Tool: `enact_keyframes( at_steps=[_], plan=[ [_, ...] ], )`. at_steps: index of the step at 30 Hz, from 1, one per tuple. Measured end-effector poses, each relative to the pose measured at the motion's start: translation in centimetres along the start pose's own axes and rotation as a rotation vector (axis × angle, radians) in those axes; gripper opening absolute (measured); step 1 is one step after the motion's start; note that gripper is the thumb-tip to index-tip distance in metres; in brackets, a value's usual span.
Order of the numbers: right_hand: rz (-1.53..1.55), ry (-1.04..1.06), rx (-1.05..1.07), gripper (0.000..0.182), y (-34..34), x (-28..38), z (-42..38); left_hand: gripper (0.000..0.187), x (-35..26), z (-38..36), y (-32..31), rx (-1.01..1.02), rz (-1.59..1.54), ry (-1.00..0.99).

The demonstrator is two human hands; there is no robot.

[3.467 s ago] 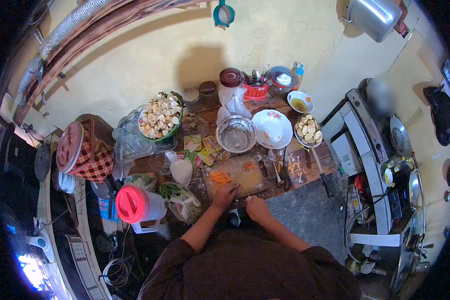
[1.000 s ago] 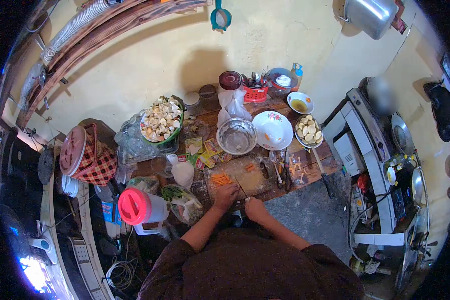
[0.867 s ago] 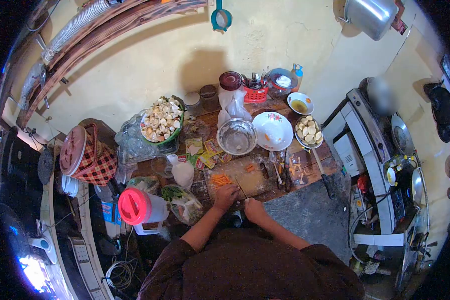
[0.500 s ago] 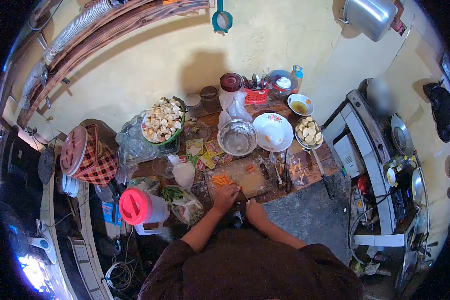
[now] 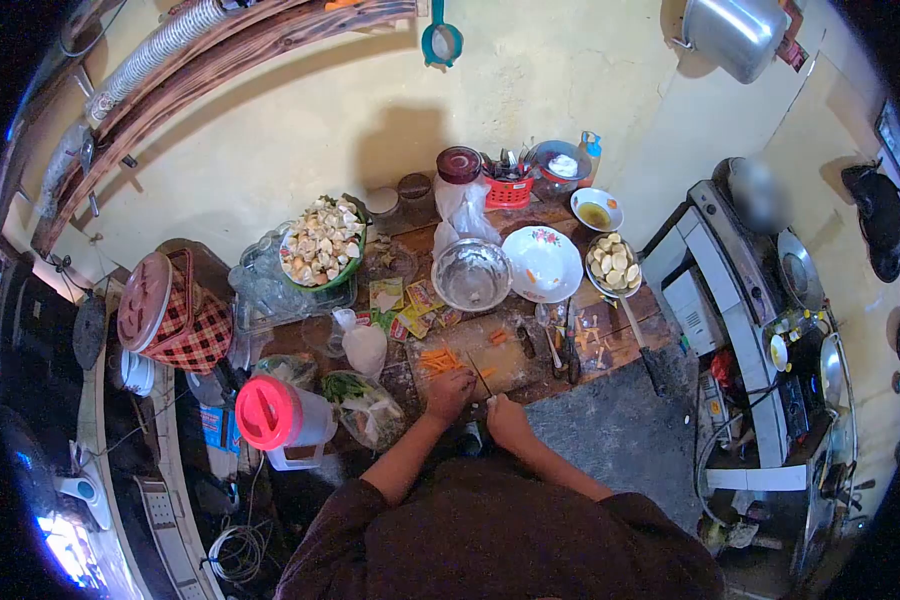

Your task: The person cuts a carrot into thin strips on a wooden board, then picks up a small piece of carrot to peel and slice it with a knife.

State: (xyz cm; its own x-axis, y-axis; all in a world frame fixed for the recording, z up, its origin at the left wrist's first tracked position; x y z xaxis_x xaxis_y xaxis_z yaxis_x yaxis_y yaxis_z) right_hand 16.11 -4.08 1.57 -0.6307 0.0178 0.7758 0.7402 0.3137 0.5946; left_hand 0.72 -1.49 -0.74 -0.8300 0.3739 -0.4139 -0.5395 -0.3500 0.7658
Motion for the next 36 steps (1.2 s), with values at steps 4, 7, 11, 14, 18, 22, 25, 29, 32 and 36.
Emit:
enact_keyframes(
  at_steps=[4,7,11,14,18,22,25,29,32,36],
  plan=[
    [-0.047,-0.013,0.023,0.032,0.1,0.7,-0.1,0.010,-0.2,0.0,0.0,0.009,0.010,0.036],
    [-0.116,-0.001,0.106,0.032,-0.9,-0.9,0.3,0.009,0.6,-0.2,-1.0,-0.027,-0.064,-0.008],
    [-0.116,0.080,0.087,0.032,-0.1,-0.6,-0.8,0.009,0.0,0.1,-0.3,-0.003,-0.026,0.051],
    [-0.032,0.085,0.064,0.032,-0.7,-1.5,-0.2,0.010,-0.4,-0.1,0.1,0.015,-0.037,0.073],
    [-0.043,0.025,0.030,0.030,-1.8,-2.4,0.3,0.011,-0.1,-0.1,0.0,-0.024,-0.015,0.041],
    [0.027,0.017,-0.036,0.031,-1.0,-0.8,-0.1,0.010,0.3,-0.3,-0.7,-0.070,-0.023,0.000],
    [0.027,0.023,-0.047,0.031,-0.6,-0.2,0.1,0.010,0.0,-0.1,-0.1,-0.023,-0.023,0.015],
    [-0.039,0.024,-0.030,0.031,-0.4,0.5,-0.1,0.010,-0.3,0.4,0.6,-0.039,-0.028,-0.010],
    [-0.032,0.032,-0.027,0.030,-0.6,-0.1,0.1,0.009,-0.1,0.2,0.3,0.003,-0.008,-0.002],
    [-0.060,0.054,-0.003,0.031,-0.3,0.7,0.1,0.009,-0.1,0.1,0.3,-0.027,-0.034,0.003]
  ],
)
Point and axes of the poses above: each hand's wrist, its own z-axis towards the middle knuckle, its own y-axis out of the back of the hand, x = y × z, the point moved 1 cm from there along z, towards the middle knuckle, and after that the axes turned 12 degrees about z, right-handed, at the moved point
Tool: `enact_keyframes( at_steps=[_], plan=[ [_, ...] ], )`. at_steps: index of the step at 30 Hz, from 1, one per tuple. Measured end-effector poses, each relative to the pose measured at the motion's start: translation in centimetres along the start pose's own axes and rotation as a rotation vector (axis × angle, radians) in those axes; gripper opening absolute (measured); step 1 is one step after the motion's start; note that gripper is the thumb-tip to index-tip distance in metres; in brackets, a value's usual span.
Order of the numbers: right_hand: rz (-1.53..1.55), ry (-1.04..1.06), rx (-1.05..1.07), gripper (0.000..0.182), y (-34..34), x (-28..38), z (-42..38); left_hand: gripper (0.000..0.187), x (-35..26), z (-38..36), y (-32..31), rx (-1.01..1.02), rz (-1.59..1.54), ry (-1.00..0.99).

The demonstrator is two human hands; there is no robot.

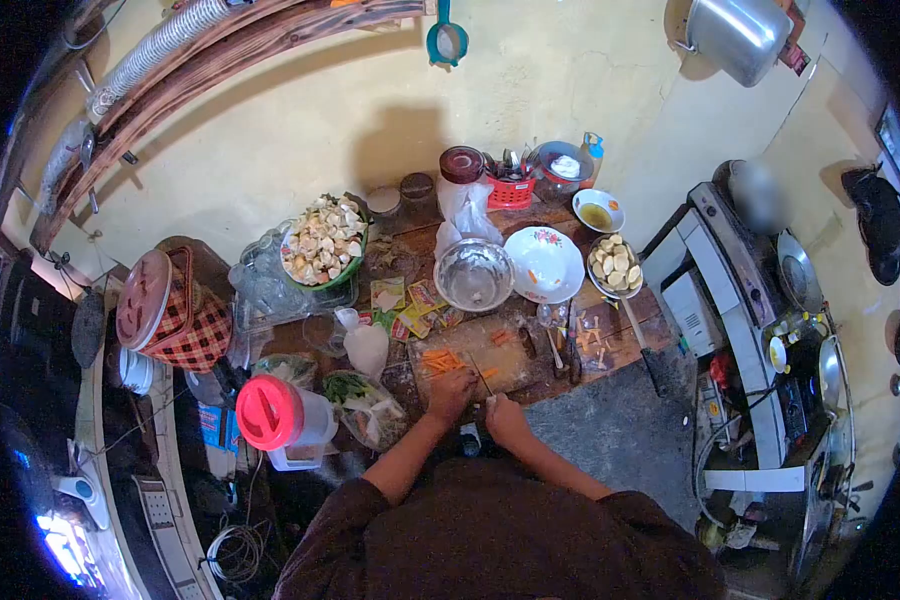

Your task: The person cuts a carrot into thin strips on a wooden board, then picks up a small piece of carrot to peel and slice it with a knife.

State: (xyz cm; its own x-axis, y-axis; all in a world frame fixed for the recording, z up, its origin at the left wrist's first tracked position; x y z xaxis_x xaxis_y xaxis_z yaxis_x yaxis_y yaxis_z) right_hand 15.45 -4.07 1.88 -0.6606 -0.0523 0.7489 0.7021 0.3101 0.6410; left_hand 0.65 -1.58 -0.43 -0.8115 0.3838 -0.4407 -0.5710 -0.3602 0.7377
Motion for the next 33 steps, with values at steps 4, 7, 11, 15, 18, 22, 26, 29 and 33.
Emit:
enact_keyframes(
  at_steps=[4,7,11,15,18,22,26,29,33],
  plan=[
    [0.035,-0.001,-0.016,0.032,-0.2,-0.8,-0.4,0.009,0.0,-0.2,-0.4,-0.008,0.016,0.056],
    [0.011,0.017,0.001,0.032,-1.3,-2.4,-0.2,0.009,0.2,-0.3,-0.5,0.012,0.007,0.047],
    [0.047,0.024,-0.059,0.031,-2.7,-4.3,0.2,0.010,0.2,-0.1,-0.4,-0.028,-0.001,0.013],
    [0.113,0.002,-0.064,0.031,-0.9,-1.5,-0.1,0.011,0.5,-0.2,-0.7,-0.042,-0.020,0.012],
    [0.085,-0.047,-0.020,0.033,-0.2,-0.3,-0.1,0.011,0.5,-0.4,-0.7,0.011,0.010,0.015],
    [0.050,-0.015,-0.024,0.032,-1.1,-1.2,0.4,0.011,0.5,-0.3,-0.5,0.007,0.015,0.009],
    [0.051,-0.010,-0.004,0.032,-0.7,-0.9,0.4,0.010,0.5,-0.2,-0.5,-0.018,0.017,0.004],
    [0.065,-0.013,-0.005,0.033,-0.8,-1.0,0.5,0.011,0.6,-0.3,-0.5,0.003,0.024,-0.007],
    [0.035,-0.102,0.007,0.033,-0.9,-0.9,0.4,0.011,0.7,-0.3,-0.8,0.007,0.020,-0.002]
  ],
)
Point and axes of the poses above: each hand's wrist, its own z-axis towards the middle knuckle, its own y-axis out of the back of the hand, x = y × z, the point moved 1 cm from there along z, towards the middle knuckle, and after that the axes turned 12 degrees about z, right-handed, at the moved point
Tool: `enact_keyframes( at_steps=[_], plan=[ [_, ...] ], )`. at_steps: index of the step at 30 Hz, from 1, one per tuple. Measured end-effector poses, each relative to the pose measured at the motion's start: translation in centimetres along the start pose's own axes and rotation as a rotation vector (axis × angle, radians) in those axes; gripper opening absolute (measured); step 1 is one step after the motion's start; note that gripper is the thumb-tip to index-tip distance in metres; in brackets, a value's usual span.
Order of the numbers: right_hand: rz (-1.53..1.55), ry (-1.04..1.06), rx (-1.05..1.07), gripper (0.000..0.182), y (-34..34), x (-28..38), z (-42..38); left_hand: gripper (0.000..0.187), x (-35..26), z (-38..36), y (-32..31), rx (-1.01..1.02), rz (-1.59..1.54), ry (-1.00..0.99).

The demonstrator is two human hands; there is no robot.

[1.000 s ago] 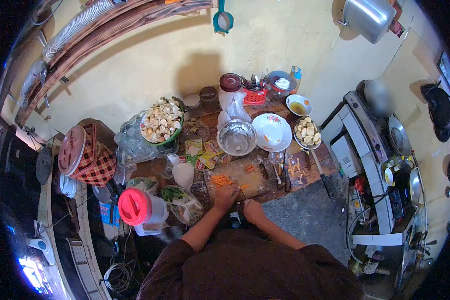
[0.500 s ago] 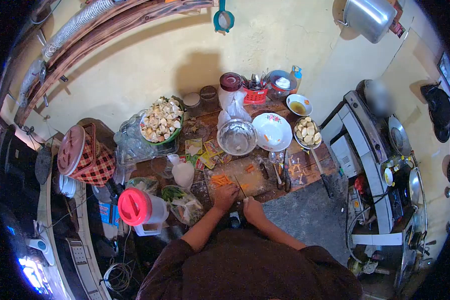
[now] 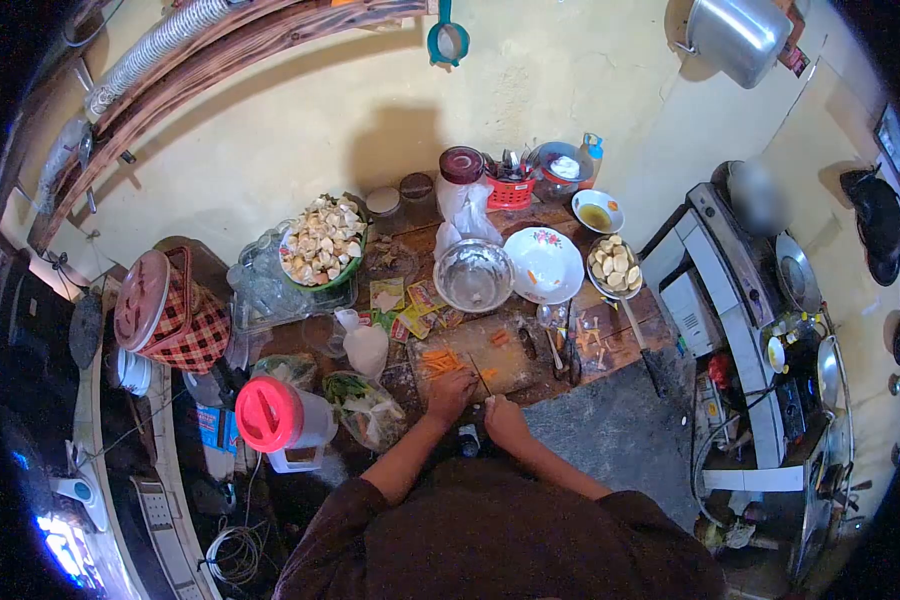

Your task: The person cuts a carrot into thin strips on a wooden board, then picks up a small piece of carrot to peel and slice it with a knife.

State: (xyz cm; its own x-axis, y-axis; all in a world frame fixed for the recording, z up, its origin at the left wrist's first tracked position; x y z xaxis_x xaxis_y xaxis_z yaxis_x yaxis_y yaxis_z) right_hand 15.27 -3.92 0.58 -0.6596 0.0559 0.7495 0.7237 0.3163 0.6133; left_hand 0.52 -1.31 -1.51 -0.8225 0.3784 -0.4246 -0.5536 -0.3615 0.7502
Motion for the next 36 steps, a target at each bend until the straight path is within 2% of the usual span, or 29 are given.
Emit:
enact_keyframes(
  at_steps=[3,5,11,17,21,29,36],
  plan=[
    [-0.047,0.112,-0.003,0.034,-0.1,0.0,0.0,0.011,0.2,-0.1,-0.3,-0.008,0.017,-0.004],
    [0.000,0.041,-0.011,0.033,-0.6,-0.6,0.3,0.012,0.1,0.0,-0.1,-0.007,0.032,-0.010],
    [-0.004,0.049,-0.020,0.033,-1.2,-1.4,0.4,0.012,-0.3,0.1,0.4,0.032,0.029,0.046],
    [0.010,-0.021,0.001,0.032,-1.5,-2.0,0.1,0.011,0.1,-0.2,-0.2,-0.022,0.084,-0.024],
    [-0.031,-0.047,0.007,0.031,-1.0,-1.4,-0.1,0.011,-0.3,0.1,0.4,0.003,0.013,0.034],
    [0.049,0.158,-0.080,0.032,-0.3,-0.1,-0.1,0.012,0.0,0.0,0.3,0.010,0.019,-0.009],
    [0.042,0.129,-0.039,0.033,0.0,0.0,0.1,0.011,0.0,0.0,0.5,0.038,0.038,0.006]
  ],
)
Point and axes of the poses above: each hand's wrist, its own z-axis towards the middle knuckle, its own y-axis out of the back of the hand, x = y × z, the point moved 1 cm from there along z, towards the middle knuckle, and after that the axes turned 12 degrees about z, right-handed, at the moved point
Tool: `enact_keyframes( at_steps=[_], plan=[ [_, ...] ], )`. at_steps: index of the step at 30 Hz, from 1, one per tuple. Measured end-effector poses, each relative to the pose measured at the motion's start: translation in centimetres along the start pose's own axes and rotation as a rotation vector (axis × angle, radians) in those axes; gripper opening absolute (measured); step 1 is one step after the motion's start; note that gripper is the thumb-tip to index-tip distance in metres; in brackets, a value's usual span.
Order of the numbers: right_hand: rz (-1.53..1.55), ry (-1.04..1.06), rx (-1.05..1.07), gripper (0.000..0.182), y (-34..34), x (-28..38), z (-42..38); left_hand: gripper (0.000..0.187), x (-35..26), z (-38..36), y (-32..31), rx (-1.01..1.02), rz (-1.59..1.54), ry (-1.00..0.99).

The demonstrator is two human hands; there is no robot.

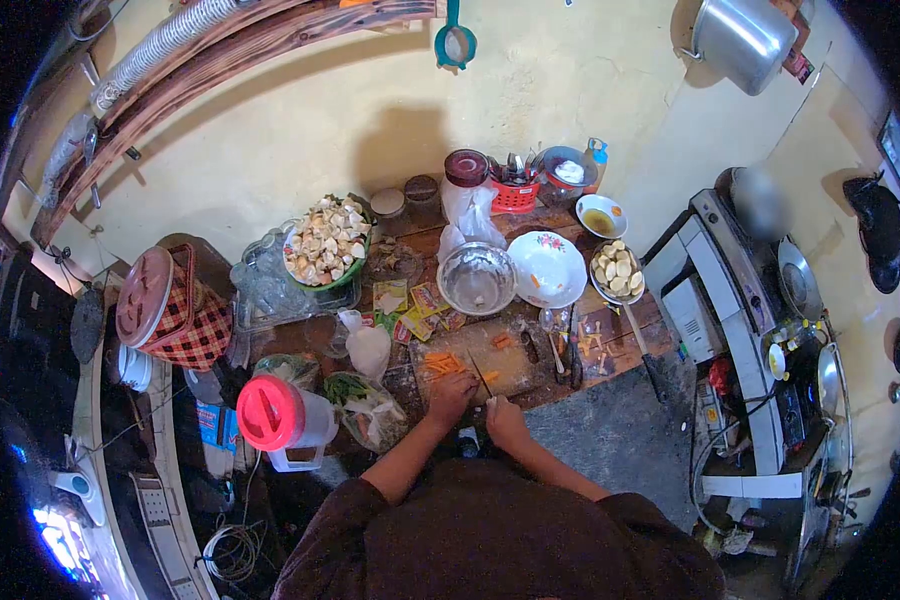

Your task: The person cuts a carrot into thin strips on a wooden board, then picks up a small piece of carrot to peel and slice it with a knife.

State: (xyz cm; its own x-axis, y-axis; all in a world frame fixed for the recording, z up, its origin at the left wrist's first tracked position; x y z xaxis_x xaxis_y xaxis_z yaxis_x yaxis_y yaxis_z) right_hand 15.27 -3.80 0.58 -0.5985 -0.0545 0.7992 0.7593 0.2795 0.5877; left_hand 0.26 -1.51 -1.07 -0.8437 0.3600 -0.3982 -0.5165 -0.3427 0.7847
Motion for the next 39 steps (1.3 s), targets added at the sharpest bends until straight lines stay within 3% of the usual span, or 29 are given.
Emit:
enact_keyframes(
  at_steps=[10,29,32,39],
  plan=[
    [-0.033,-0.011,0.009,0.035,-0.1,-0.1,0.2,0.009,0.2,0.1,-0.2,-0.073,-0.043,-0.028],
    [-0.079,-0.120,-0.010,0.033,-1.8,-2.1,-0.5,0.012,-0.1,-0.2,-0.7,-0.032,-0.069,0.063],
    [-0.059,-0.120,0.007,0.031,-1.7,-2.0,-0.6,0.011,-0.3,0.2,-0.3,-0.140,-0.033,0.063],
    [-0.026,-0.035,-0.040,0.030,-1.0,-1.5,-0.5,0.013,0.0,0.1,0.0,-0.030,-0.114,0.115]
  ],
)
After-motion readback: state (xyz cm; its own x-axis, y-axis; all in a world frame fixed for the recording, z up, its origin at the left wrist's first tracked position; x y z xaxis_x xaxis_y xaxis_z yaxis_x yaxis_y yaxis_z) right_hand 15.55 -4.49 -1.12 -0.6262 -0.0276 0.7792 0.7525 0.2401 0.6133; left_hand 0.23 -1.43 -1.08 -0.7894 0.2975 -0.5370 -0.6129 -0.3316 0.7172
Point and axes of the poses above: each hand's wrist, its own z-axis towards the middle knuckle, its own y-axis out of the back of the hand, x = y × z, the point moved 1 cm from there along z, towards the middle knuckle, and after that the axes turned 12 degrees about z, right-handed, at the moved point
